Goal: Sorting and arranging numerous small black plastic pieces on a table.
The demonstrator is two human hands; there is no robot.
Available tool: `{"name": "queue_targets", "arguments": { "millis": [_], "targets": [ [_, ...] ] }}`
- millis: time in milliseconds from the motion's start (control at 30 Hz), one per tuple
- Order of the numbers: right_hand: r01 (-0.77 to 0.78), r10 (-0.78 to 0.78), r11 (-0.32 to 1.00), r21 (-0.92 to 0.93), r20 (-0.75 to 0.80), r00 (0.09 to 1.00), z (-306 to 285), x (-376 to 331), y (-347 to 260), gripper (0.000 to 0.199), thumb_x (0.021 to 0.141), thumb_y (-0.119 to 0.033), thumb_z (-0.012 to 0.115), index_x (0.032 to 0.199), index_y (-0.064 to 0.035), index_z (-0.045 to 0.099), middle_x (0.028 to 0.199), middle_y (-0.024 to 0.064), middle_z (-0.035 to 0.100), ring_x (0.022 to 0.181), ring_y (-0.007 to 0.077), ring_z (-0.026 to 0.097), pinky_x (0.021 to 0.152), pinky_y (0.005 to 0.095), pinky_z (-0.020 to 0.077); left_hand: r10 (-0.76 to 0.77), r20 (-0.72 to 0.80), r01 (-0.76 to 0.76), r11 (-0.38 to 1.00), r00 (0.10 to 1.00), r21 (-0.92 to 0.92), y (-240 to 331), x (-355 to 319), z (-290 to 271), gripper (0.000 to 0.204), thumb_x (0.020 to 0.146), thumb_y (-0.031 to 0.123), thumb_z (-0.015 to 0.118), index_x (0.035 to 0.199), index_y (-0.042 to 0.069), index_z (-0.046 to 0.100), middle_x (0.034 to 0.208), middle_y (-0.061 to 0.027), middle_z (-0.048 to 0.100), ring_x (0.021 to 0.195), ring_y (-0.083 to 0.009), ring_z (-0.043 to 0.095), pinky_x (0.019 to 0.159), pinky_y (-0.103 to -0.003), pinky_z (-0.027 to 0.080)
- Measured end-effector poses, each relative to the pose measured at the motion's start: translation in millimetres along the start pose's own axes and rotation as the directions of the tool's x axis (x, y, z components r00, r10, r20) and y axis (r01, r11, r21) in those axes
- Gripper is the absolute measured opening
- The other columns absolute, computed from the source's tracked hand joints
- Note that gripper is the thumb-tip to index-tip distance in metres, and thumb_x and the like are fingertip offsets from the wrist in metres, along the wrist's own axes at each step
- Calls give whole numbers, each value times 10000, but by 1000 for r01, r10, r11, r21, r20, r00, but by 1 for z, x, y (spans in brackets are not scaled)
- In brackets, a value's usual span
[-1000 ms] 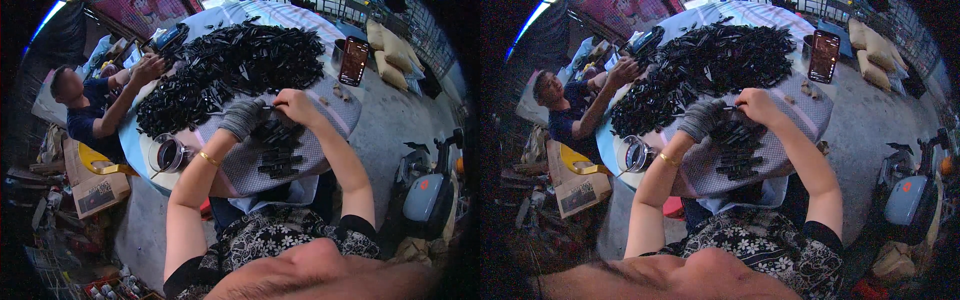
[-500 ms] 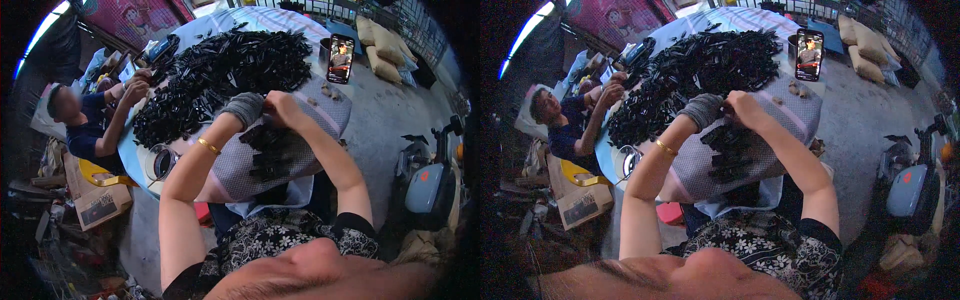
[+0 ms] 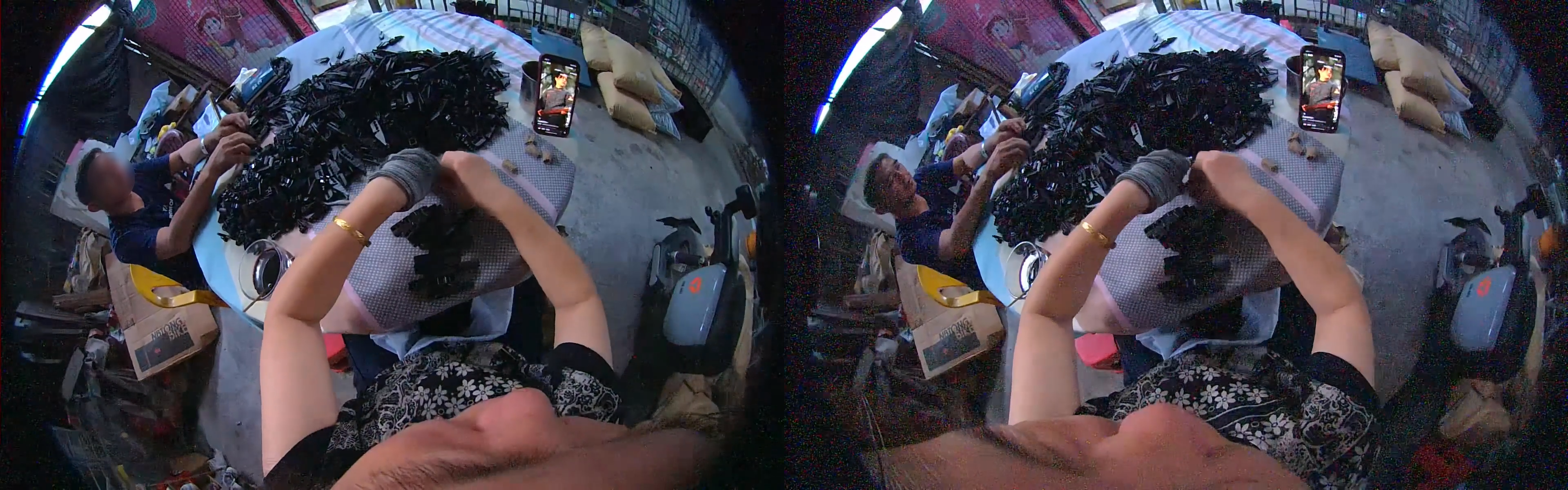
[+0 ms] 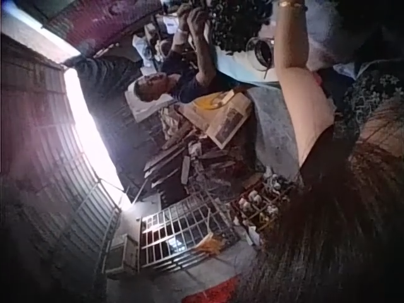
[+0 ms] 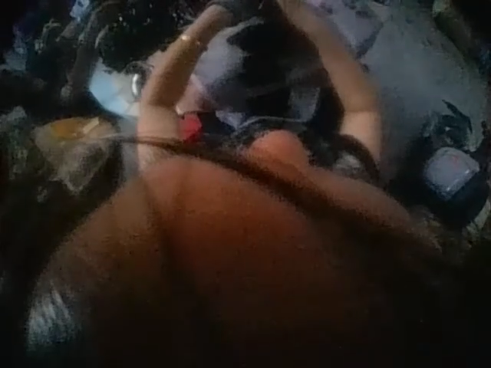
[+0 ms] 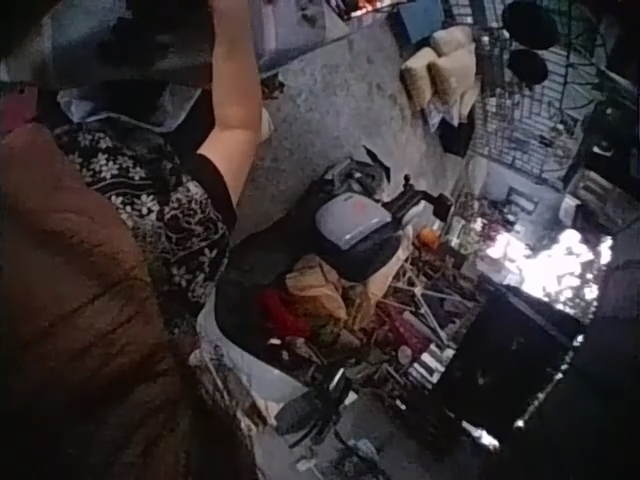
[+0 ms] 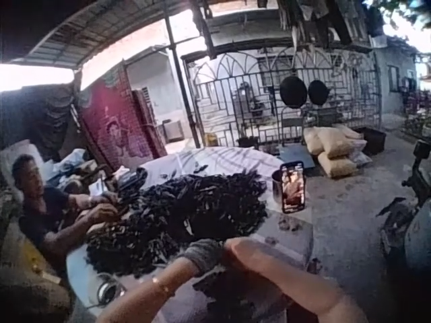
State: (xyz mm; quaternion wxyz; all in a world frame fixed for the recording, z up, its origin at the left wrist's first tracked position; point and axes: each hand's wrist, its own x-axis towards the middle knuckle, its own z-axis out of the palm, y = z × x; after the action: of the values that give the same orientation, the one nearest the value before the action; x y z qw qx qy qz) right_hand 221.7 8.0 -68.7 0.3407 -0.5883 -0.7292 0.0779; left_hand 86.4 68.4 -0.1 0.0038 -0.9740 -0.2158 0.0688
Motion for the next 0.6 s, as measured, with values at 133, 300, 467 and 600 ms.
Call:
{"name": "queue_targets", "arguments": {
  "millis": [133,300,467,600],
  "targets": [
    [8,-3,999,49,-88,996,2,5,1,185,692,-151,662,806,-14,611,763,174,604,768,339,589,669,389,469,70,-159,-82,994,985,-68,-27,0,25,219,765,214,554,896,44,598,816,-178,620,793,-345,603,686,-413,480],
    [-65,-19,837,544,147,989,-12,8,16,247,713,-102,679,923,20,635,820,124,641,738,163,608,661,285,473,-99,-319,-10,946,942,-323,-15,-32,28,188,776,177,598,911,52,556,791,-170,607,744,-331,599,631,-383,465],
    [-341,174,646,683,304,937,-22,9,-12,184,759,-122,676,907,-14,655,773,40,628,644,100,560,610,227,465,-125,-575,-273,786,808,-554,-10,-45,43,263,758,162,661,945,65,504,759,-148,588,677,-325,581,593,-366,462],
    [-441,157,673,594,467,870,-23,9,-3,220,761,-189,693,891,-14,661,743,33,650,678,95,583,635,249,475,-196,-528,-104,868,827,-485,5,-47,30,254,754,238,663,896,81,523,738,-126,587,657,-320,583,533,-399,446]
  ]
}}
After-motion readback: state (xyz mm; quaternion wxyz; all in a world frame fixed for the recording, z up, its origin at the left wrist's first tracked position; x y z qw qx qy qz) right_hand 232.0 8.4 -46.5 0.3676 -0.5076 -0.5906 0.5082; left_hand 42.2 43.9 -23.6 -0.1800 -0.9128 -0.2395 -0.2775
